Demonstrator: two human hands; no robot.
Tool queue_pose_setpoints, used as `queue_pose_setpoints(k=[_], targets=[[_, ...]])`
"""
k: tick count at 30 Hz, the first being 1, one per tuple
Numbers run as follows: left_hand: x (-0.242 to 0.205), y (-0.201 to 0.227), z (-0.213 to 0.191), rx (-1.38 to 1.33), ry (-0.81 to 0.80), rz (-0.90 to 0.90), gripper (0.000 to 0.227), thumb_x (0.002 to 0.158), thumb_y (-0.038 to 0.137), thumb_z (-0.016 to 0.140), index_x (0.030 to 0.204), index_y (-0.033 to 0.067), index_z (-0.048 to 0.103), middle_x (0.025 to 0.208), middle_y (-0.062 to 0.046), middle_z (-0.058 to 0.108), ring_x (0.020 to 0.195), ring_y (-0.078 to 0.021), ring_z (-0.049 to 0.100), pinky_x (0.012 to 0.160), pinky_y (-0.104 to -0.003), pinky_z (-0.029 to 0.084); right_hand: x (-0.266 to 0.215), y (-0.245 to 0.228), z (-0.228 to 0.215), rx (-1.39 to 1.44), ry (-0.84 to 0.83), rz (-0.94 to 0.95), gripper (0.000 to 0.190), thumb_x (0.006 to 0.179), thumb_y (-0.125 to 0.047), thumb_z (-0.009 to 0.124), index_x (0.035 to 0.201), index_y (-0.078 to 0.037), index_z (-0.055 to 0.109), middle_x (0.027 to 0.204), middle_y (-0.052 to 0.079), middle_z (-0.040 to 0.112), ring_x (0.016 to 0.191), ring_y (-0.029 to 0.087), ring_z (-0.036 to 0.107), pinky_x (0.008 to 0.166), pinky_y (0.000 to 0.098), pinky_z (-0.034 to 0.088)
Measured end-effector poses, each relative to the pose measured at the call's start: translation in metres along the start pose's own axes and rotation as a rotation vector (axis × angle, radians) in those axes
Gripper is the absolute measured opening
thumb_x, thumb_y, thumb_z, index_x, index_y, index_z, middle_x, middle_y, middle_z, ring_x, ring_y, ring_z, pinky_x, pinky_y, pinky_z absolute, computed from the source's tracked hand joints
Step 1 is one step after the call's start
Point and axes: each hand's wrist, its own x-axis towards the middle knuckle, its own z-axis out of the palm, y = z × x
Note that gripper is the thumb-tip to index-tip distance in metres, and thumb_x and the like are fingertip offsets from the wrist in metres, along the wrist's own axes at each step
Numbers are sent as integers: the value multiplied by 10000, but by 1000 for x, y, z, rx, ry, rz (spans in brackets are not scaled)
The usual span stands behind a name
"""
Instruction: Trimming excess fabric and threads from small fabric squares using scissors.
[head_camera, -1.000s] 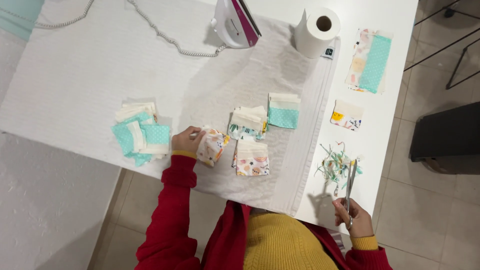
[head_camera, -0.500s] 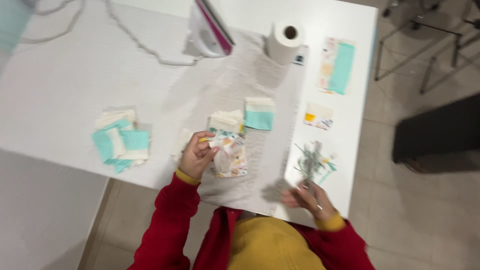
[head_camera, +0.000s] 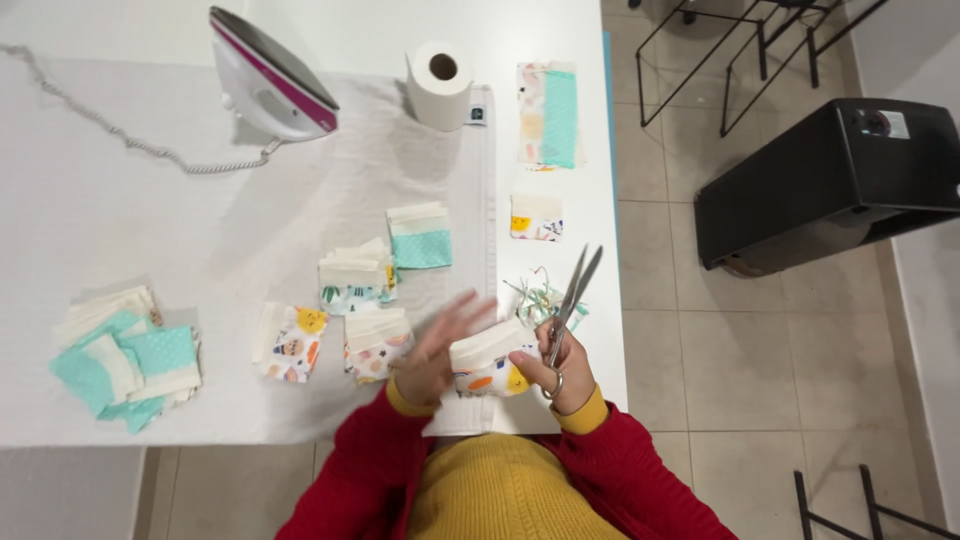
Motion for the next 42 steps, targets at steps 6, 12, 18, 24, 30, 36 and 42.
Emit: queue_pose_setpoints(k=[6,12,18,24,30,36,42], targets=[[-8,-78,-27,-735,-241,-123,956,939,631,506,1516,-111,335,1503,-227,522,1368,-325,536,1141,-421,457,-10,-26,14,-242,214,-66,400,808,-65,850,818,-96,451,626,-19,555,581,56,545,523,220,434],[1,-50,-34,-310,85,-292,667,1049,377,574,1452,-142,458,1330,-232,646,1200,-310,650,991,-410,551,-25,-32,-17,-207,-26,-68,327,815,-221,831,951,-68,576,750,-2,628,666,87,654,616,246,566],[10,-13,-24,-405,245,-311,598,1008,378,552,1409,-55,459,1287,-187,662,1165,-283,676,954,-404,577,-73,-15,-38,-519,-235,75,603,715,-527,871,1047,-58,688,800,-13,667,698,84,630,655,251,548],[15,-16,-22,-363,239,-380,554,1007,370,541,1371,-45,504,1248,-180,687,1108,-273,698,909,-391,586,-67,-19,-28,-572,-202,22,585,696,-475,900,1036,-44,699,762,1,667,652,83,603,596,249,515],[14,-33,-36,-372,205,-391,518,1048,381,547,1300,-71,565,1144,-189,713,1018,-255,711,830,-360,589,-63,-11,-28,-516,-195,62,467,713,-348,921,968,-36,684,715,12,698,631,91,639,600,256,530],[19,-32,-35,-351,272,-405,512,1001,370,541,1288,-53,545,1171,-171,717,1051,-244,718,878,-364,604,-60,-12,-26,-520,-176,72,391,729,-266,923,923,-31,677,708,17,711,642,91,667,628,262,565],[20,-29,-29,-330,225,-402,553,1025,396,536,1308,-79,548,1195,-191,708,1077,-241,707,892,-351,588,-62,-10,-27,-633,-124,19,359,731,-267,913,864,-33,675,659,21,681,575,80,599,546,258,506]])
